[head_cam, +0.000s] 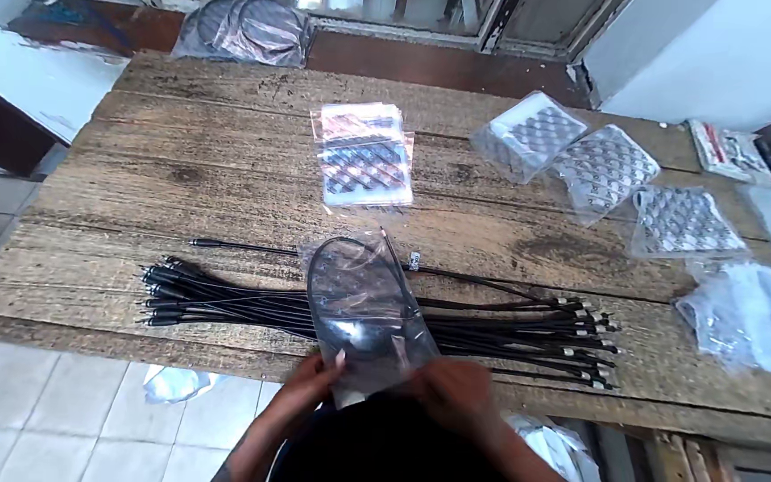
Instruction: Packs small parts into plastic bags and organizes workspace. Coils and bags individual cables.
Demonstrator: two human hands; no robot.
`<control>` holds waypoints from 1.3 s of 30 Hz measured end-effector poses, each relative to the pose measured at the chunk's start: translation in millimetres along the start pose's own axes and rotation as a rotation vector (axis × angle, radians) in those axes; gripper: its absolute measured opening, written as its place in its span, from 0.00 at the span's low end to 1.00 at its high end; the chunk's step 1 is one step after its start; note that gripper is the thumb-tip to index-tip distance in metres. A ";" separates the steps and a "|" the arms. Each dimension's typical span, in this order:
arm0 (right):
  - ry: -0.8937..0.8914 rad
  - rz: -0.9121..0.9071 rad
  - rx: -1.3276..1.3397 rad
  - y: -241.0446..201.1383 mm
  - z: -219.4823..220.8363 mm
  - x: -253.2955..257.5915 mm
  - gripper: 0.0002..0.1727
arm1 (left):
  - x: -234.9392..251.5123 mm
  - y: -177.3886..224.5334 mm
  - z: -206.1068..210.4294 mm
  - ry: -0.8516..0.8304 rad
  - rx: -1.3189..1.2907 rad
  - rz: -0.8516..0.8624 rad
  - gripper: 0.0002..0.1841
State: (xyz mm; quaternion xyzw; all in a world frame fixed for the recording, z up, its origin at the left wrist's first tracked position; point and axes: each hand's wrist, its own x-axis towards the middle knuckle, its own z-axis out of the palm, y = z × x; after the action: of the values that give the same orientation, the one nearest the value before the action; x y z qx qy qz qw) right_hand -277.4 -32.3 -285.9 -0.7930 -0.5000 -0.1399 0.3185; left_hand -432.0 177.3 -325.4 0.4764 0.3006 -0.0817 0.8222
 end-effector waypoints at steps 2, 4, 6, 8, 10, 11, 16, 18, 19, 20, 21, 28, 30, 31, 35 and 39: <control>0.035 0.340 -0.118 27.8 -14.1 18.6 0.24 | 12.7 1.8 21.7 0.229 -0.134 0.006 0.15; -0.208 0.726 0.064 54.7 -13.3 38.0 0.26 | 10.9 10.4 28.6 0.306 -0.128 0.026 0.09; -0.495 0.975 0.490 62.5 -4.0 56.4 0.21 | -0.9 27.4 20.9 0.249 -0.033 0.014 0.09; -0.626 1.030 0.757 51.4 11.2 56.6 0.25 | -7.8 33.6 8.9 0.229 0.129 -0.006 0.19; -0.601 1.025 0.849 38.5 21.6 50.2 0.29 | -7.4 33.9 -0.6 0.278 0.324 0.024 0.30; -0.536 0.979 0.860 36.1 29.0 54.4 0.30 | -2.0 40.8 -5.9 0.330 0.409 0.092 0.31; -0.126 0.665 0.855 54.0 63.5 244.5 0.33 | 60.7 218.5 -35.6 0.521 0.032 0.436 0.15; -0.056 0.611 0.912 52.4 58.7 312.3 0.37 | 67.0 269.4 -52.1 0.461 -0.012 0.560 0.22; -0.029 0.612 0.916 48.6 56.5 323.5 0.35 | 67.2 265.5 -61.0 0.478 0.228 0.597 0.27; -0.029 0.600 0.900 46.1 57.6 318.8 0.29 | 66.3 244.9 -68.8 0.514 0.554 0.588 0.28; -0.083 0.564 0.871 45.7 61.6 298.5 0.23 | 61.9 216.8 -73.0 0.488 0.843 0.489 0.26; -0.536 0.680 0.833 49.1 40.9 107.2 0.13 | 69.5 110.8 -94.5 0.215 1.306 0.342 0.13; -0.565 0.806 0.871 46.8 30.5 86.4 0.14 | 66.7 119.9 -85.1 0.309 1.321 0.433 0.09; -0.606 0.856 0.905 44.5 27.1 77.5 0.15 | 63.1 126.8 -78.8 0.338 1.319 0.433 0.10; -0.726 0.925 0.983 30.2 19.0 41.3 0.17 | 62.3 126.2 -68.3 0.193 1.390 0.259 0.21; -0.644 0.938 0.926 19.6 12.4 16.3 0.15 | 65.6 102.2 -72.2 0.175 1.412 0.404 0.14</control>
State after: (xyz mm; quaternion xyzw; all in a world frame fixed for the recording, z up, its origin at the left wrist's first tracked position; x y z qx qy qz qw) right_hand -253.8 -18.7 -293.6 -0.7096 -0.1846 0.4768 0.4849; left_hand -366.3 301.9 -314.2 0.9428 0.1473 -0.0646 0.2920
